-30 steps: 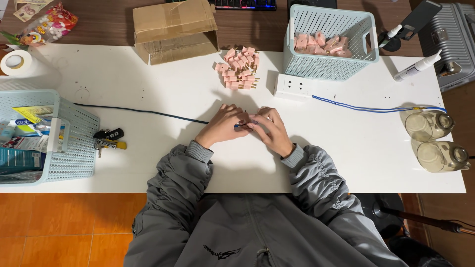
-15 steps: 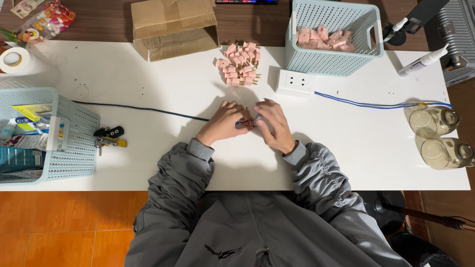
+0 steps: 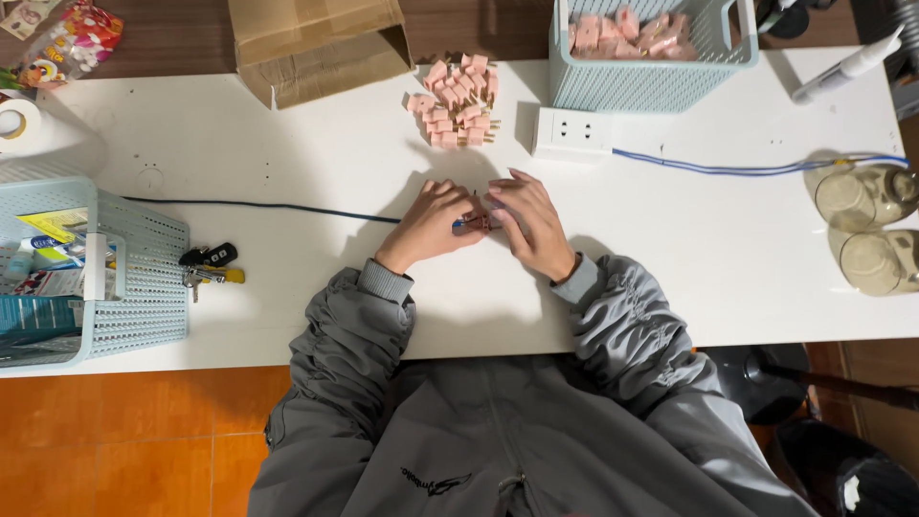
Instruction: Assembling electrical plugs by wiring and screwing components together
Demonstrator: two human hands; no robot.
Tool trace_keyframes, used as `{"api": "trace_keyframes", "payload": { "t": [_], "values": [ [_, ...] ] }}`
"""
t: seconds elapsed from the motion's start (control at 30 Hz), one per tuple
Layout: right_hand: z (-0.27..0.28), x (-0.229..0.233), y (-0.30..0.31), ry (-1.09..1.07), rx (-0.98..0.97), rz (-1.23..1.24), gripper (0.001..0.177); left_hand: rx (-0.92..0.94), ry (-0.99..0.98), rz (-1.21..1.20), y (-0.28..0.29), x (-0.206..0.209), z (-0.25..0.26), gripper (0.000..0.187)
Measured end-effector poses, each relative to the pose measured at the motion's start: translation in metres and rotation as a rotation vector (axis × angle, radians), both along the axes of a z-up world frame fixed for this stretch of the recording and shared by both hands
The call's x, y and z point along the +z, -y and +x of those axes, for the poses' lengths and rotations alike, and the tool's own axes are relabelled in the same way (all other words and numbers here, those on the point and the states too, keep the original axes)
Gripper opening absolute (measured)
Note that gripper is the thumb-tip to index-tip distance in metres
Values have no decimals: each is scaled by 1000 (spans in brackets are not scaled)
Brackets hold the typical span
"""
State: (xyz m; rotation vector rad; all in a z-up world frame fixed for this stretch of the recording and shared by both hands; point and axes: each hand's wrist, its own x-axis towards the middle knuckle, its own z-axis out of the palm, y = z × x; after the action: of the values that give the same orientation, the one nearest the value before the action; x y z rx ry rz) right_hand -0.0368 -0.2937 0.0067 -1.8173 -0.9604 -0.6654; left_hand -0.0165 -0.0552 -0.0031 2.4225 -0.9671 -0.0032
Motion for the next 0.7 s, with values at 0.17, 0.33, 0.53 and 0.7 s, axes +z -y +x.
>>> {"api": "trace_keyframes", "payload": {
  "t": [0.17, 0.33, 0.53, 0.7],
  "values": [
    [7, -14, 5, 29, -9, -11, 33, 14, -13, -15, 1, -1, 0, 35],
    [-3, 5, 1, -9, 20, -3, 36, 0, 38, -7, 0, -10, 1, 32],
    [-1, 5, 2, 15, -4, 4, 33, -9, 47, -75, 0, -23, 3, 30],
    [-2, -1, 9, -75, 26, -69, 30, -45, 90, 29, -4, -19, 1, 36]
  ]
}}
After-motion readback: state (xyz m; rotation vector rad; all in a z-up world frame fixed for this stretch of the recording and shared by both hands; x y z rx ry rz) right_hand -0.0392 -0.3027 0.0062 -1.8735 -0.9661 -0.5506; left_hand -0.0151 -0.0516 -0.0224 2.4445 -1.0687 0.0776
